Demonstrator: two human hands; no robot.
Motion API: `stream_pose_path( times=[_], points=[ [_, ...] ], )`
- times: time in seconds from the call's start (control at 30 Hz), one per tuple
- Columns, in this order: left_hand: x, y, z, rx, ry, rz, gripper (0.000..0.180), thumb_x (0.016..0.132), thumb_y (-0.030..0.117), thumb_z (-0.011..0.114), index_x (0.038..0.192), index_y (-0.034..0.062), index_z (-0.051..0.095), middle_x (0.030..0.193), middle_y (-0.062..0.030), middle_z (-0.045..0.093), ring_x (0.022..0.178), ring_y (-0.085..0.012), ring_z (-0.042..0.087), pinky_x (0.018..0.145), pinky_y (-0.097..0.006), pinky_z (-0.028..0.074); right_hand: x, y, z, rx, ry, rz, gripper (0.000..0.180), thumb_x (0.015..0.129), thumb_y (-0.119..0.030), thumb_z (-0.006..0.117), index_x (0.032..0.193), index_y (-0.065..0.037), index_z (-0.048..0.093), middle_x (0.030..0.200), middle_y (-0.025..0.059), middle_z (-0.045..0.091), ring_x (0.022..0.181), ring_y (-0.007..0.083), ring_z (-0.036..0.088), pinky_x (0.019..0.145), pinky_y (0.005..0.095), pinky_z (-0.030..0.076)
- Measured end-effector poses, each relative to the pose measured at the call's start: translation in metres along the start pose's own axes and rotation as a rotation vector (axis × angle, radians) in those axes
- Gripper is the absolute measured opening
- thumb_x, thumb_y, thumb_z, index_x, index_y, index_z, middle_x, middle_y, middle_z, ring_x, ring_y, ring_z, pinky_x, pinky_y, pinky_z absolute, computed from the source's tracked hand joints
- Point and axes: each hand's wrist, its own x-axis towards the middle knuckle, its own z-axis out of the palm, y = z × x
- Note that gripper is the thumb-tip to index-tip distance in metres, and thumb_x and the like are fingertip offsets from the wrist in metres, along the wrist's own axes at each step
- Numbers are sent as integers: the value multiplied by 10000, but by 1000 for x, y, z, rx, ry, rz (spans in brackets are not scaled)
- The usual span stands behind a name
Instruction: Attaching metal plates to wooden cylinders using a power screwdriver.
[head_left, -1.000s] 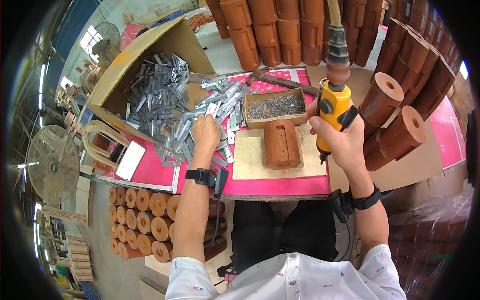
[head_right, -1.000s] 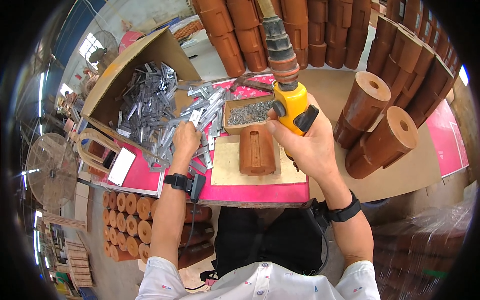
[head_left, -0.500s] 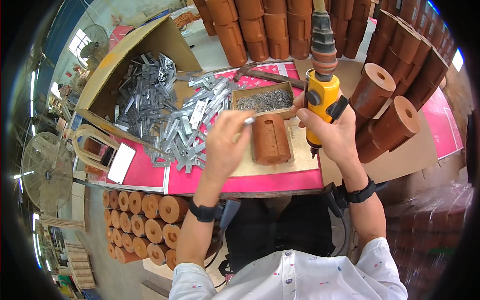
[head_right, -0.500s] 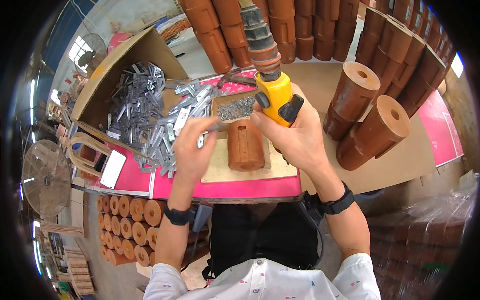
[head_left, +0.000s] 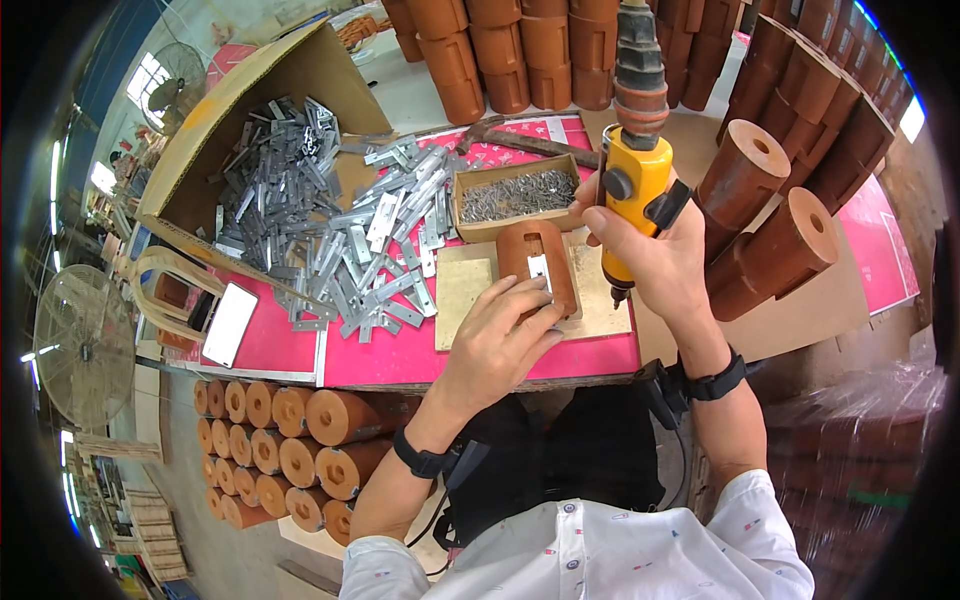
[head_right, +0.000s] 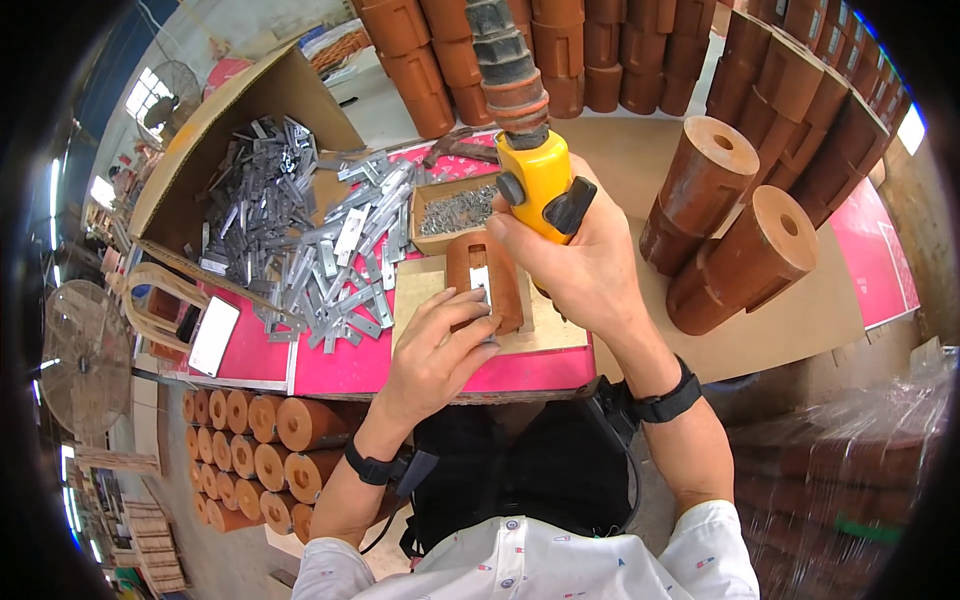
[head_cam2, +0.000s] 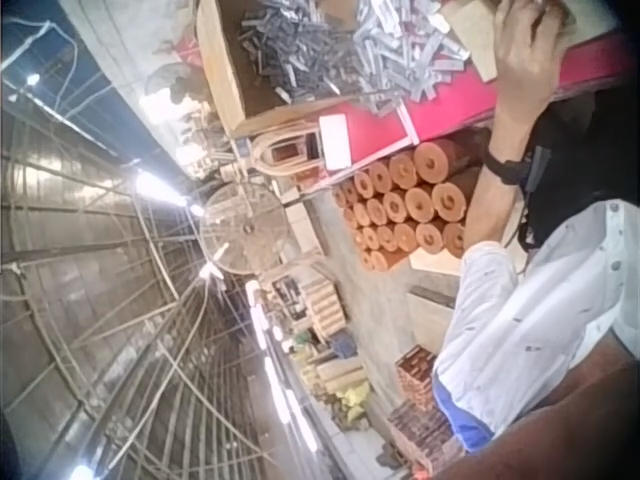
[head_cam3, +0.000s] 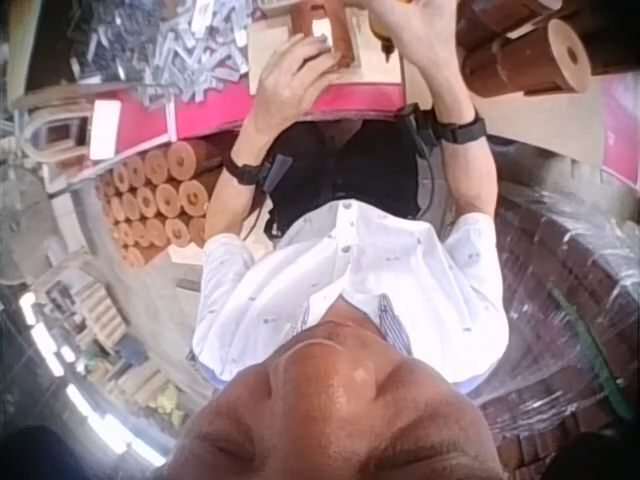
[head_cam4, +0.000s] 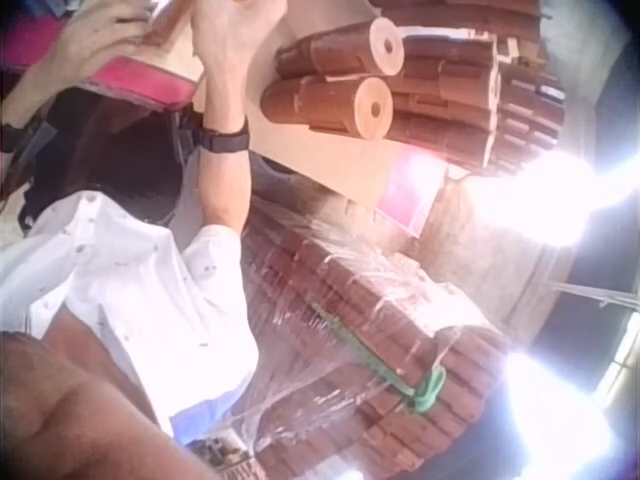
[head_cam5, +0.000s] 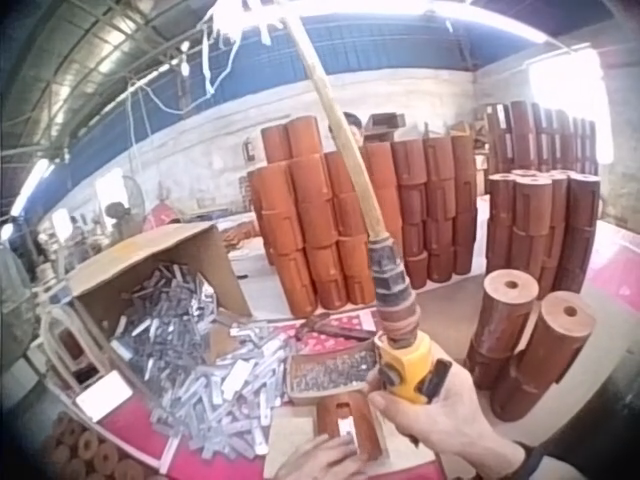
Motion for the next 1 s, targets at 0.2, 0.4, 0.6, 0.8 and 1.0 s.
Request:
stream_pose_path(
  times=[0.2, 0.4, 0.6, 0.8, 1.0],
  points=[
    [14, -15, -6, -26, -108, -51, 237, 758, 104, 736, 974, 34, 668, 1040, -113, 624, 1036, -309, 601, 911, -431, 483, 3, 3, 2, -1, -14, -12, 333, 833, -60, 697, 1125, -29, 542, 980, 13, 628, 907, 89, 581, 831, 260, 483],
    [33, -21, -14, -107, -211, -196, 259, 761, 134, 718, 992, 27, 670, 1065, -121, 618, 1017, -322, 592, 894, -395, 474, 6, -2, 5, 12, -6, -4, 330, 829, -56, 698, 1119, -33, 542, 977, 13, 628, 904, 88, 583, 833, 261, 484],
    [50, -65, -16, -203, -45, -473, 253, 814, 139, 671, 1026, 0, 677, 1022, -150, 626, 980, -305, 613, 855, -378, 486, 11, -8, 2, 6, -3, -9, 331, 826, -59, 702, 1119, -40, 547, 956, 3, 616, 878, 73, 569, 803, 244, 476],
    [66, -150, 22, 71, -314, -287, 194, 749, 96, 677, 908, -10, 706, 917, -218, 661, 914, -375, 626, 842, -419, 493, 23, -14, 10, -7, 2, -12, 366, 822, -72, 713, 1145, -27, 545, 956, -5, 607, 881, 61, 558, 794, 234, 472],
    [79, -160, 41, 48, -406, -424, 128, 698, 78, 674, 791, -4, 705, 833, -236, 665, 864, -377, 648, 801, -443, 505, 32, -15, 15, -34, 19, -4, 388, 821, -88, 716, 1158, -8, 542, 948, 9, 616, 878, 74, 572, 804, 245, 480]
  ],
)
